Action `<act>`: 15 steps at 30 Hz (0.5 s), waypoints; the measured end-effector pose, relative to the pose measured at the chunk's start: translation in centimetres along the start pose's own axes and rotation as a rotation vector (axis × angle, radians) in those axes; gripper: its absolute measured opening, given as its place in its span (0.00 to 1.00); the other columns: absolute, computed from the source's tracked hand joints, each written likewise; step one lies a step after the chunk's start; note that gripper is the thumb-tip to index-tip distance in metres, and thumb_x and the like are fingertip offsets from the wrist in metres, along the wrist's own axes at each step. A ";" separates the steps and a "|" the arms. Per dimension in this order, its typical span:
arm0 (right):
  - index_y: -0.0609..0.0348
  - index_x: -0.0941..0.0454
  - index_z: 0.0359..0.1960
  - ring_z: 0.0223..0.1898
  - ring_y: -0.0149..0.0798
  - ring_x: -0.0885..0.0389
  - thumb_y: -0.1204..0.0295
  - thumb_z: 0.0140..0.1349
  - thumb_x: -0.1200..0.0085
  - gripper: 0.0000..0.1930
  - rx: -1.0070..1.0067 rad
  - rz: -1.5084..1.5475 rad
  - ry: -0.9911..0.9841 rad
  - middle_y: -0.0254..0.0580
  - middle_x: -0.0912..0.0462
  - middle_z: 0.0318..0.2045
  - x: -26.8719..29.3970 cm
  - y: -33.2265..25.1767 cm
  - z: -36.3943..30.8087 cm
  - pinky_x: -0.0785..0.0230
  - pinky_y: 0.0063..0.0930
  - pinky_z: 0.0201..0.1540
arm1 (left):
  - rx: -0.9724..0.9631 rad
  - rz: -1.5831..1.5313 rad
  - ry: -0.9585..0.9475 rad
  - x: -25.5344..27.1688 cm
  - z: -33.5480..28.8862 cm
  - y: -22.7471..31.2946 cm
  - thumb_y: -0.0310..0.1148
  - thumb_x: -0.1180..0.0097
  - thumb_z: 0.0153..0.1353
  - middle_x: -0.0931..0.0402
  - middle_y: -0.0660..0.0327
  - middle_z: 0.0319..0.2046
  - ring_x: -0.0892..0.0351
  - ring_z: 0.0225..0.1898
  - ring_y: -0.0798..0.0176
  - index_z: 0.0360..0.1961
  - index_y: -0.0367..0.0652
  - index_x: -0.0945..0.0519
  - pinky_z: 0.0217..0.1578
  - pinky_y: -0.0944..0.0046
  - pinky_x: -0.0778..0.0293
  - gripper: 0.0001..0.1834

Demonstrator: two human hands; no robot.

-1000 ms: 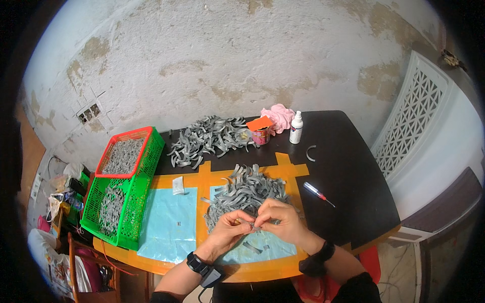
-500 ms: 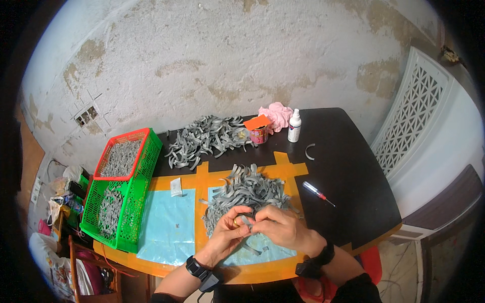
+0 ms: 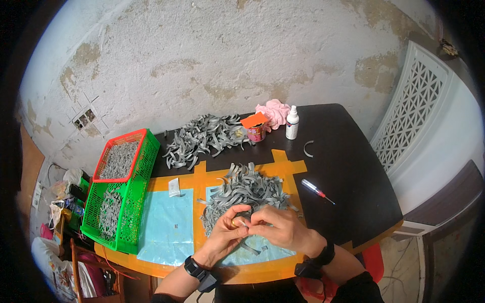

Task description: The person is manually preparing or sorting small grey shoe components, possibly attaching small rings or eyelets.

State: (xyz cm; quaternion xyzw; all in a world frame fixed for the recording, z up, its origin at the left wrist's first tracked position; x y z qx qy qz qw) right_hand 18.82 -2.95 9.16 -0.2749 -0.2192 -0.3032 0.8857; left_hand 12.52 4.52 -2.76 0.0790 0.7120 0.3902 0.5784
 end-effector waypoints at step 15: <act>0.57 0.20 0.27 0.31 0.32 0.22 0.86 0.44 0.36 0.11 -0.228 0.313 0.061 0.35 0.24 0.31 -0.6 2.2 -0.6 0.30 0.23 0.30 | -0.170 0.283 0.000 -0.1 -0.4 1.9 0.15 0.35 0.47 0.20 0.59 0.36 0.20 0.38 0.67 0.44 0.39 0.24 0.39 0.70 0.23 0.22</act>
Point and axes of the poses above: each hand's wrist, its own z-axis towards the middle knuckle, its own x-axis out of the back of the hand, y = z × x, the point moved 10 cm from there along z, towards the middle knuckle
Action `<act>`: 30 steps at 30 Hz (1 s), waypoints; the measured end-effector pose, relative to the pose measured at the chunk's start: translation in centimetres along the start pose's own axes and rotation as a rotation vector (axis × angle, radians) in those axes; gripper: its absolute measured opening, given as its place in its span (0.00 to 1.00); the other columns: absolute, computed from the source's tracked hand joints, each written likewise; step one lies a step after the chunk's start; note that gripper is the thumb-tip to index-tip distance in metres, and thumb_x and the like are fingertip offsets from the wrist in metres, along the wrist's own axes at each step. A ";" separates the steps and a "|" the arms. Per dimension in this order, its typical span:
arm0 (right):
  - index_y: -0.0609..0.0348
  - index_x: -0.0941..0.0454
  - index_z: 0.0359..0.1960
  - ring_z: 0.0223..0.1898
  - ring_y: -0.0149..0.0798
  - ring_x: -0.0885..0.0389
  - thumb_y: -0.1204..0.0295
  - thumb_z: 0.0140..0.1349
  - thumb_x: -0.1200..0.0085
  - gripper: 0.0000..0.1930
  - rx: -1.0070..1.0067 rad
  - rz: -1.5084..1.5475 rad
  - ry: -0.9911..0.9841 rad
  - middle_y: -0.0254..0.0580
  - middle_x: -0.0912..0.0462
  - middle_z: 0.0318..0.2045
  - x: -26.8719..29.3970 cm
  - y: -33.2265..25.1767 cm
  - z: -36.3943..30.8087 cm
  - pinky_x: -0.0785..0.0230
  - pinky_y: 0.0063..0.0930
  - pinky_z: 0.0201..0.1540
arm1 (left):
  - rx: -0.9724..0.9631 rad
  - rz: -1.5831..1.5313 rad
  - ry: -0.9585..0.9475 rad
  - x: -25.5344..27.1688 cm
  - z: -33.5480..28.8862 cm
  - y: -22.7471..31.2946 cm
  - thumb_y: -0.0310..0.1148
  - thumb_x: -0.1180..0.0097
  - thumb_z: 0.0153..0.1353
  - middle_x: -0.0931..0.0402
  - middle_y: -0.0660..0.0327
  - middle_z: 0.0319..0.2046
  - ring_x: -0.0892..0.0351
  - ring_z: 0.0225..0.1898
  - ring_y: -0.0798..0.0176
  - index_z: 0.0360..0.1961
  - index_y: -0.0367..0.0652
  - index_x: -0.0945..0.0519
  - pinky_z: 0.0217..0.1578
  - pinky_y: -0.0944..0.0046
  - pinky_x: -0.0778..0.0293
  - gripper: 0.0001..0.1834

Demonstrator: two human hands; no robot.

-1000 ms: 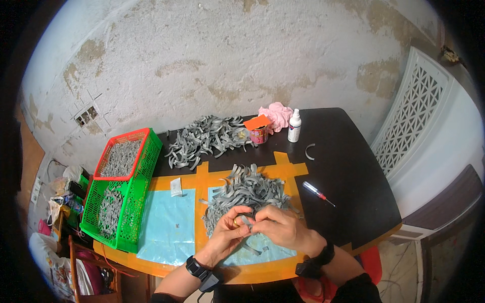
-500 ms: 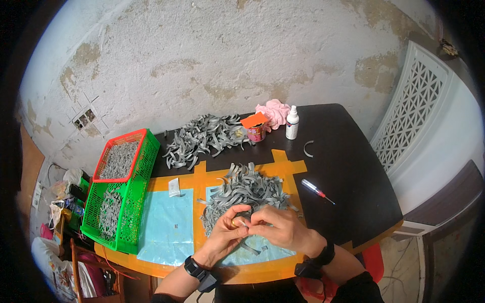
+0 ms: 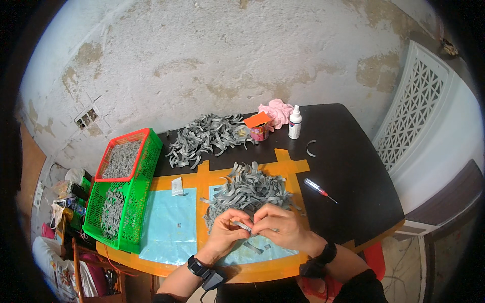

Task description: The person is manually preparing or sorting small grey shoe components, possibly attaching small rings or eyelets.

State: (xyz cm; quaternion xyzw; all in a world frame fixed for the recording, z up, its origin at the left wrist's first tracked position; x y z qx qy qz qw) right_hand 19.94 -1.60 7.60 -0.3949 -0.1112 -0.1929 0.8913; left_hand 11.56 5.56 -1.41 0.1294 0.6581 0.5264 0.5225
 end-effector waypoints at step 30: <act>0.62 0.27 0.29 0.36 0.34 0.23 0.84 0.50 0.39 0.09 -0.254 0.274 -0.246 0.40 0.23 0.34 -1.1 2.0 -0.3 0.32 0.25 0.38 | -0.040 0.219 0.004 0.8 0.0 0.6 0.16 0.37 0.51 0.19 0.58 0.37 0.21 0.39 0.71 0.39 0.36 0.22 0.41 0.72 0.25 0.13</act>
Point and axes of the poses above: each hand's wrist, its own z-axis towards the middle knuckle, its own x-axis out of the back of the hand, y = z × x, the point moved 10 cm from there along z, towards the middle knuckle
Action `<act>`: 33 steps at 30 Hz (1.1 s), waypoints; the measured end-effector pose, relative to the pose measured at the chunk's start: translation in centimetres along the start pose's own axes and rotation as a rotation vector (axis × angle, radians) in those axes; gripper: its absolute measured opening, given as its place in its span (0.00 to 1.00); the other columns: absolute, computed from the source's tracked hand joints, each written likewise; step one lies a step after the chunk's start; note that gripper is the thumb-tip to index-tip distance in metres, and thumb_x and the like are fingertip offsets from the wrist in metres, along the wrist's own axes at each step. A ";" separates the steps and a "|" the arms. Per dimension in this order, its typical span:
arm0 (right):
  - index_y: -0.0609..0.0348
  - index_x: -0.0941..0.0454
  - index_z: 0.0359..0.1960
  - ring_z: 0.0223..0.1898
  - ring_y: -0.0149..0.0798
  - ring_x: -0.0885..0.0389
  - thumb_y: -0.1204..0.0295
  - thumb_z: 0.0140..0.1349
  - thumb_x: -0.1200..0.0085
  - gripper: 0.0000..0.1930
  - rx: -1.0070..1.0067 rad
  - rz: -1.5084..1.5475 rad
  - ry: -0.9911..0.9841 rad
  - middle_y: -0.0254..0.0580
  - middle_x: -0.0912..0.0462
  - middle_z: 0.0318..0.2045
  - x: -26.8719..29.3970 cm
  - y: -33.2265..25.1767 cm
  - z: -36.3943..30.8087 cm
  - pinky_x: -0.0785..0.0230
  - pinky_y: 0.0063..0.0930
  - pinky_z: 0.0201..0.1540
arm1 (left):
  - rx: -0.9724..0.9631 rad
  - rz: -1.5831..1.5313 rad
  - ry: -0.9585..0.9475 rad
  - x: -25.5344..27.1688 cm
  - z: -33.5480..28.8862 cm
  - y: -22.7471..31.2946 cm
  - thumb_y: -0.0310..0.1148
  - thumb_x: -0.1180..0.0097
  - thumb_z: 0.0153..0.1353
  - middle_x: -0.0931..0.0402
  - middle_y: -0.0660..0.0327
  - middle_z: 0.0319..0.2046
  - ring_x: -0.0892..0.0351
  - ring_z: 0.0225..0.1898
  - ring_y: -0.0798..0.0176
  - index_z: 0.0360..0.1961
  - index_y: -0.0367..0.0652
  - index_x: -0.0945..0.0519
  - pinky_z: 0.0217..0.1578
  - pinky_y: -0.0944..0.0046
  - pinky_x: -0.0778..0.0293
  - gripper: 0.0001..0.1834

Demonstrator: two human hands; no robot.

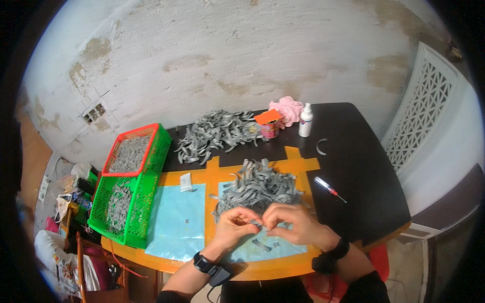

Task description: The person is manually preparing or sorting small grey shoe components, possibly attaching small rings or eyelets.

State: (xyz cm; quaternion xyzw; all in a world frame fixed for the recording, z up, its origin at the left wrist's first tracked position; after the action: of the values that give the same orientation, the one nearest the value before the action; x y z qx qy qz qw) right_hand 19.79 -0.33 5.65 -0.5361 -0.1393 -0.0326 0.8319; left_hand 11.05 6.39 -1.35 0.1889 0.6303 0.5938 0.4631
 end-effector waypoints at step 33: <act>0.68 0.24 0.35 0.37 0.33 0.21 0.85 0.59 0.48 0.04 -0.251 0.394 0.242 0.41 0.27 0.40 0.1 4.7 0.1 0.28 0.25 0.41 | 0.015 -0.108 0.168 1.7 0.1 -0.7 0.19 0.39 0.56 0.20 0.58 0.41 0.21 0.40 0.70 0.38 0.37 0.22 0.44 0.71 0.25 0.08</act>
State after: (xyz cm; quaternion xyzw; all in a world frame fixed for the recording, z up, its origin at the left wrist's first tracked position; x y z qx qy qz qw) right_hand 20.87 1.75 1.54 -0.6440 0.0733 0.0490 0.7599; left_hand 10.51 7.61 -2.61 0.1080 0.6807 0.5769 0.4385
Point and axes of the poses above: each hand's wrist, its own z-axis towards the middle knuckle, its own x-axis out of the back of the hand, y = z × x, the point moved 10 cm from there along z, towards the middle knuckle
